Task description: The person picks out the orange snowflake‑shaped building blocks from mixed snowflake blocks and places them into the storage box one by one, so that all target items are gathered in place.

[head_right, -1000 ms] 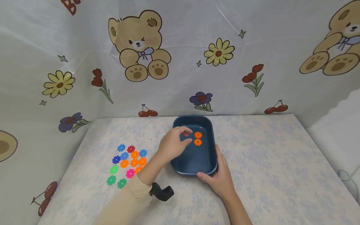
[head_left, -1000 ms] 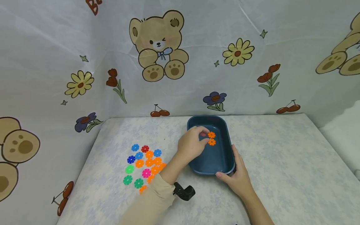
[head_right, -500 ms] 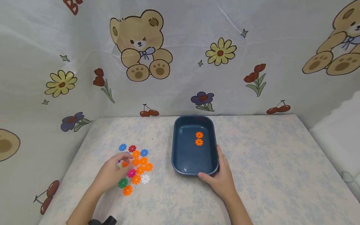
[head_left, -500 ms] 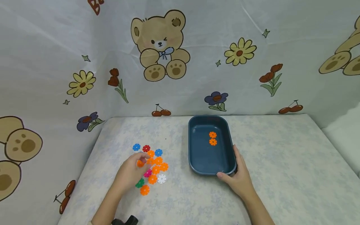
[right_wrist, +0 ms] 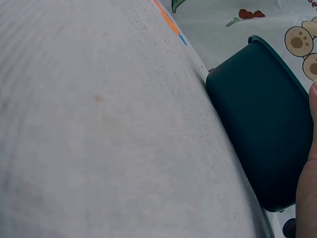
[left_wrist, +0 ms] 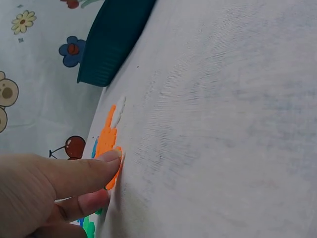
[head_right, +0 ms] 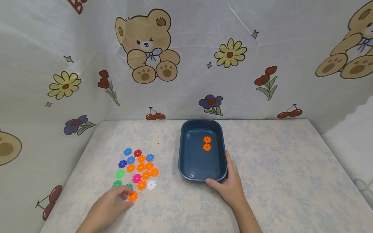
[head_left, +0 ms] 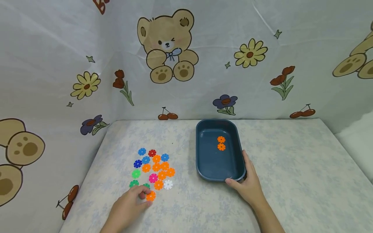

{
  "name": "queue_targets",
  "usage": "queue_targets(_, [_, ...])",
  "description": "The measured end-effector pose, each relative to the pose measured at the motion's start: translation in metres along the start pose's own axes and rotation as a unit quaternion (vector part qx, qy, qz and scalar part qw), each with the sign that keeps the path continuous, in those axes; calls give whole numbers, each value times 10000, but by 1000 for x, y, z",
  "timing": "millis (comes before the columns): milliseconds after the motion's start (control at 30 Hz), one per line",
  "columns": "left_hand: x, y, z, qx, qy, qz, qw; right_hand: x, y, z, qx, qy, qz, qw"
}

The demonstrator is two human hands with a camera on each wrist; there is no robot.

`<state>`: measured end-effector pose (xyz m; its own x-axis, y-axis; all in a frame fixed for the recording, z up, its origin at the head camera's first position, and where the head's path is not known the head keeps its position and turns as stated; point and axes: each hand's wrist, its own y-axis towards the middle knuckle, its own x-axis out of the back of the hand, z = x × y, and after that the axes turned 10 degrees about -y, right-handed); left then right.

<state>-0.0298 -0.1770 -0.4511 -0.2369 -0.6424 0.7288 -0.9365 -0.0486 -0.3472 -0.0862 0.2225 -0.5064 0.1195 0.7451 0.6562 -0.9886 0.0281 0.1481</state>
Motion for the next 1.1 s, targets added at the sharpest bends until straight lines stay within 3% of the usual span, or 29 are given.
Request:
queue_targets(567, [-6,5,-4,-86,61,-219,9997,-1,1,-2,45,38,-31,10000])
queue_targets(733, [-6,6,-5,-237,134,-265,9993,0,1,-1,39,54,-55,10000])
queue_targets(1033, [-5,3,-10,-477,187,71,9987,-1,1,-1,47,84,-45,9999])
queue_targets(1100, [-5,3,-11,-467,-8,137,9988,-1,1,-1,37,79,-30,10000])
